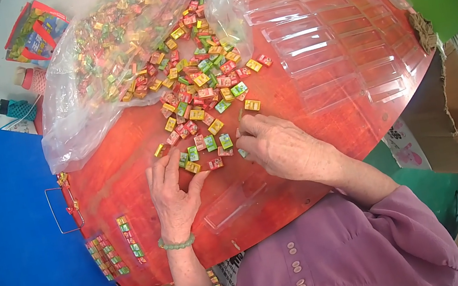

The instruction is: Sorting and packing small colorful wrapped items into clear plastic trays at a factory workbench.

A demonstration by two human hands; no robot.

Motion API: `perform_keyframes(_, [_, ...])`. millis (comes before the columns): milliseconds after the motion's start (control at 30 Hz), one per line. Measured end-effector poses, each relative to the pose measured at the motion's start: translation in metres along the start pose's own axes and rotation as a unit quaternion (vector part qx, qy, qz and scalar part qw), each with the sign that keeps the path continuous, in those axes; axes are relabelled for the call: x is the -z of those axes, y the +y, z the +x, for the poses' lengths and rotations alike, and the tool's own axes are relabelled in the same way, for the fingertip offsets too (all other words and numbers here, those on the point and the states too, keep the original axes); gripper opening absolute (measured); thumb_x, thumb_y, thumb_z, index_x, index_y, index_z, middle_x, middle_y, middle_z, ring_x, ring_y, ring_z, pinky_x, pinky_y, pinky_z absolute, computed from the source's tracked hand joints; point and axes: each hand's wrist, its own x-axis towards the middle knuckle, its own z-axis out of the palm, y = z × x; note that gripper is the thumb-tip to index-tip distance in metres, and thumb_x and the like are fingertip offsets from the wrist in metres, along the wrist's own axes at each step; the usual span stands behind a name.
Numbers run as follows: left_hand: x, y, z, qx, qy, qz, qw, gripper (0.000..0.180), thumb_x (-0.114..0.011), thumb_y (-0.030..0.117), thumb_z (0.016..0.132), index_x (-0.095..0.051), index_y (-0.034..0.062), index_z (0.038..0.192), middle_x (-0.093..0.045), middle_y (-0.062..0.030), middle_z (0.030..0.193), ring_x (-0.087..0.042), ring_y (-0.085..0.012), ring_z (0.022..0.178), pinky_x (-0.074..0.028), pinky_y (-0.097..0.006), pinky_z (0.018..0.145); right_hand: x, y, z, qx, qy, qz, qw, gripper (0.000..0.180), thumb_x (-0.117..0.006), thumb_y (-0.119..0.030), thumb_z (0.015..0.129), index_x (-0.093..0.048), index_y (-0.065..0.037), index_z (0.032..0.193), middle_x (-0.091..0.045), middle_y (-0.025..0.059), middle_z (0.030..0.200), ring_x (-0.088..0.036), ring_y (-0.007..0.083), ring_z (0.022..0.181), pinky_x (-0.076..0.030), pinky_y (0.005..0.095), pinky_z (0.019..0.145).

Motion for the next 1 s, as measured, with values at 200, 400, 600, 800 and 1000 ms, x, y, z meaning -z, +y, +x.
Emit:
perform_keyframes(200, [0.005,-0.004,-0.001,-0.007,0.001,0.026,1.000,0.064,-0.089,0.022,0.075,-0.064,-0.0037,0.128,-0.061,-0.0181,0.119,-0.056,-0.0368,0.107,-0.052,-0.046,0.090,-0.003,0.000,0.001,-0.007,0.026,-0.010,1.000,0.026,-0.075,-0.007,0.087,-0.065,0.000,0.110,-0.060,0.0147,0.108,-0.064,0.0343,0.103,-0.055,0.0426,0.087])
perform_keyframes(400, [0.004,-0.007,-0.004,-0.022,-0.009,0.001,1.000,0.057,-0.086,0.010,0.074,-0.067,0.0002,0.127,-0.063,-0.0163,0.122,-0.057,-0.0341,0.107,-0.050,-0.044,0.094,0.001,-0.008,0.006,-0.019,0.051,0.056,0.997,0.030,-0.072,-0.007,0.091,-0.064,-0.002,0.119,-0.060,0.0141,0.100,-0.065,0.0353,0.092,-0.055,0.0431,0.079])
perform_keyframes(600, [0.005,0.002,-0.002,-0.002,-0.020,-0.008,1.000,0.056,-0.085,0.010,0.076,-0.065,-0.0008,0.127,-0.062,-0.0164,0.112,-0.056,-0.0347,0.108,-0.051,-0.044,0.090,-0.007,-0.005,0.004,-0.002,0.026,0.092,0.995,0.030,-0.071,-0.008,0.093,-0.067,-0.006,0.123,-0.060,0.0134,0.099,-0.064,0.0345,0.090,-0.055,0.0435,0.077])
perform_keyframes(800, [0.006,-0.002,-0.005,0.013,-0.009,-0.029,0.999,0.041,-0.086,0.010,0.076,-0.066,-0.0005,0.111,-0.061,-0.0152,0.102,-0.062,-0.0338,0.094,-0.052,-0.044,0.079,0.001,-0.010,0.008,-0.017,-0.006,0.158,0.987,0.033,-0.072,-0.007,0.093,-0.067,-0.006,0.125,-0.061,0.0131,0.104,-0.065,0.0327,0.097,-0.055,0.0425,0.083])
perform_keyframes(1000, [0.008,-0.001,-0.007,0.034,-0.014,-0.049,0.998,0.033,-0.085,0.006,0.078,-0.065,-0.0004,0.104,-0.061,-0.0154,0.102,-0.065,-0.0333,0.085,-0.054,-0.041,0.070,0.005,-0.011,0.014,-0.004,-0.028,0.168,0.985,0.037,-0.072,-0.006,0.091,-0.066,-0.005,0.127,-0.061,0.0132,0.113,-0.066,0.0329,0.102,-0.055,0.0424,0.087])
